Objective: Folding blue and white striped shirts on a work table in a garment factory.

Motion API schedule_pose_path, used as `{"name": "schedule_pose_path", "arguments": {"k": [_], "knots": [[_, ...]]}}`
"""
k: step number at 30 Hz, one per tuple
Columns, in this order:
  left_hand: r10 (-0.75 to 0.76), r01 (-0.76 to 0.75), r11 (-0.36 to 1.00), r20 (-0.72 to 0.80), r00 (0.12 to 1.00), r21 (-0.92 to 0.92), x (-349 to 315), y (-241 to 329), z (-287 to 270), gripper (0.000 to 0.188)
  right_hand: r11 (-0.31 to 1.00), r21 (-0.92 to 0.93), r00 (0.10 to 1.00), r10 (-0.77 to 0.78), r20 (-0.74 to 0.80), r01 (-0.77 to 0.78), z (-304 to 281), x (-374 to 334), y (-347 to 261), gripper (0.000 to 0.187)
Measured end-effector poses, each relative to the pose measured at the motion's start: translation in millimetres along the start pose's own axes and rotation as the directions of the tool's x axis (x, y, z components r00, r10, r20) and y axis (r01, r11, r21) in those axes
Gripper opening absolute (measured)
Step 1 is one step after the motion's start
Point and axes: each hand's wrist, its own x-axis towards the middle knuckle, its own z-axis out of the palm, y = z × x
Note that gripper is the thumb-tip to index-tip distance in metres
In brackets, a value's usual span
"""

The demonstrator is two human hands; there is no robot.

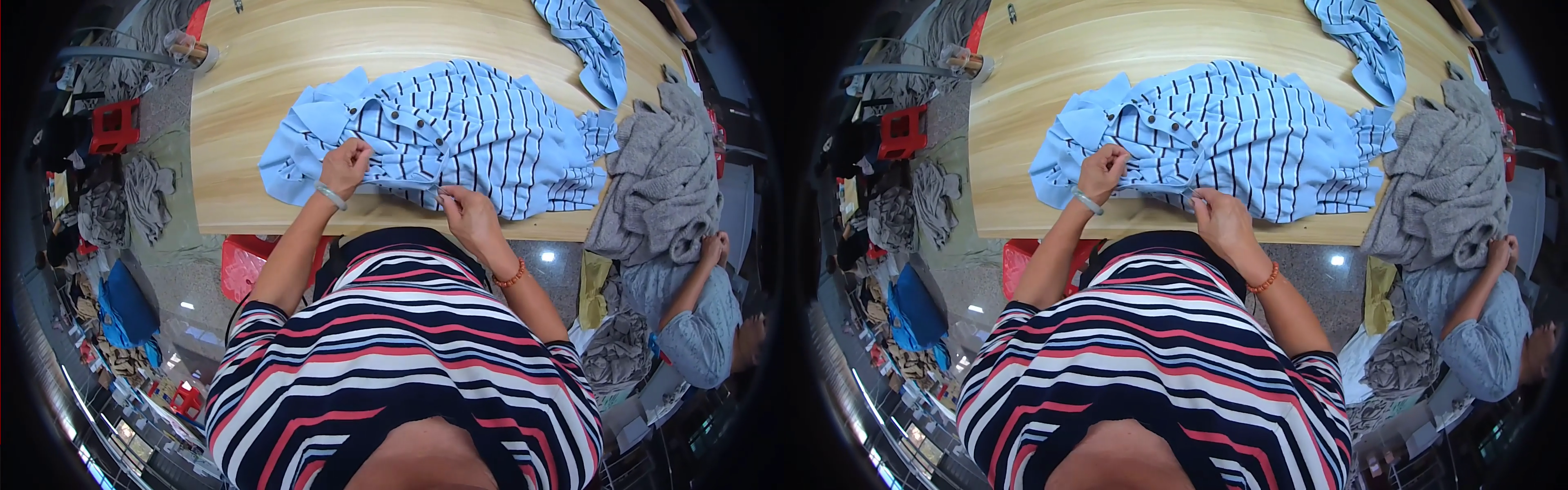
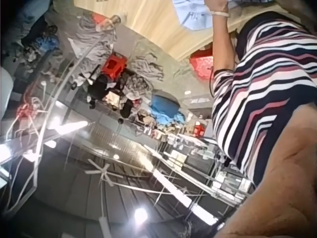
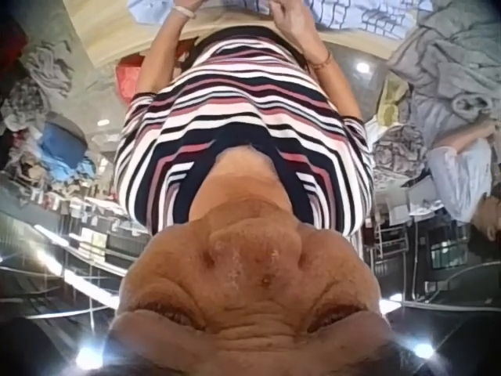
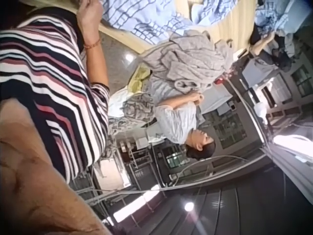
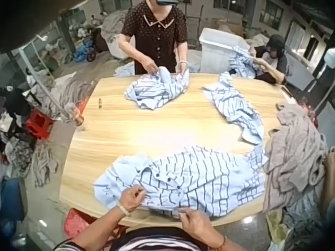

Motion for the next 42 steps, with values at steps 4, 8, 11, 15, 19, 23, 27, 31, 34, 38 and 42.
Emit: {"name": "schedule_pose_path", "arguments": {"k": [4,8,11,15,19,23,27,31,34,38,42], "knots": [[0.402,-0.418,0.899,0.134,0.906,0.132,-26,43,-3,0.024,1.0,0.01,1.0,-0.017,-0.007,0.017,-3,8,-4,0.022],[0.054,-0.037,0.995,0.185,0.981,-0.093,-20,7,2,0.022,0.998,0.03,0.99,-0.05,0.134,0.046,-13,12,-8,0.023],[-0.036,0.045,0.996,0.116,0.993,-0.073,-10,-14,-5,0.016,0.99,0.025,0.988,-0.139,0.073,0.137,-28,-4,4,0.023],[-0.165,0.208,0.966,0.253,0.953,-0.153,-4,-32,-26,0.018,0.994,0.107,0.999,0.019,0.048,-0.024,-56,-16,7,0.022],[-0.142,0.24,0.864,0.244,0.959,-0.443,-8,-11,-14,0.017,0.993,0.07,0.994,-0.098,0.047,0.094,-34,-7,-13,0.022],[-0.183,0.247,0.878,0.19,0.965,-0.411,-13,-12,-16,0.011,0.99,0.039,0.988,-0.141,0.071,0.138,4,5,-15,0.021],[-0.185,0.221,0.892,0.127,0.974,-0.394,-20,4,-13,0.009,0.976,-0.038,0.977,-0.215,-0.004,0.215,26,19,-26,0.02],[-0.08,0.087,0.941,0.034,0.996,-0.329,-27,8,-8,0.008,0.969,-0.129,0.977,-0.212,0.006,0.211,38,27,-31,0.02],[-0.008,0.003,0.969,-0.023,1.0,-0.246,-33,13,-2,0.008,0.961,-0.188,0.979,-0.202,0.033,0.204,40,28,-40,0.02],[0.112,-0.113,0.993,-0.049,0.992,-0.029,-36,23,0,0.006,0.957,-0.141,0.966,-0.259,-0.007,0.255,53,33,-34,0.02],[0.134,-0.135,0.991,-0.038,0.99,-0.022,-40,25,8,0.007,0.955,-0.176,0.968,-0.248,-0.042,0.238,67,40,-31,0.019]]}}
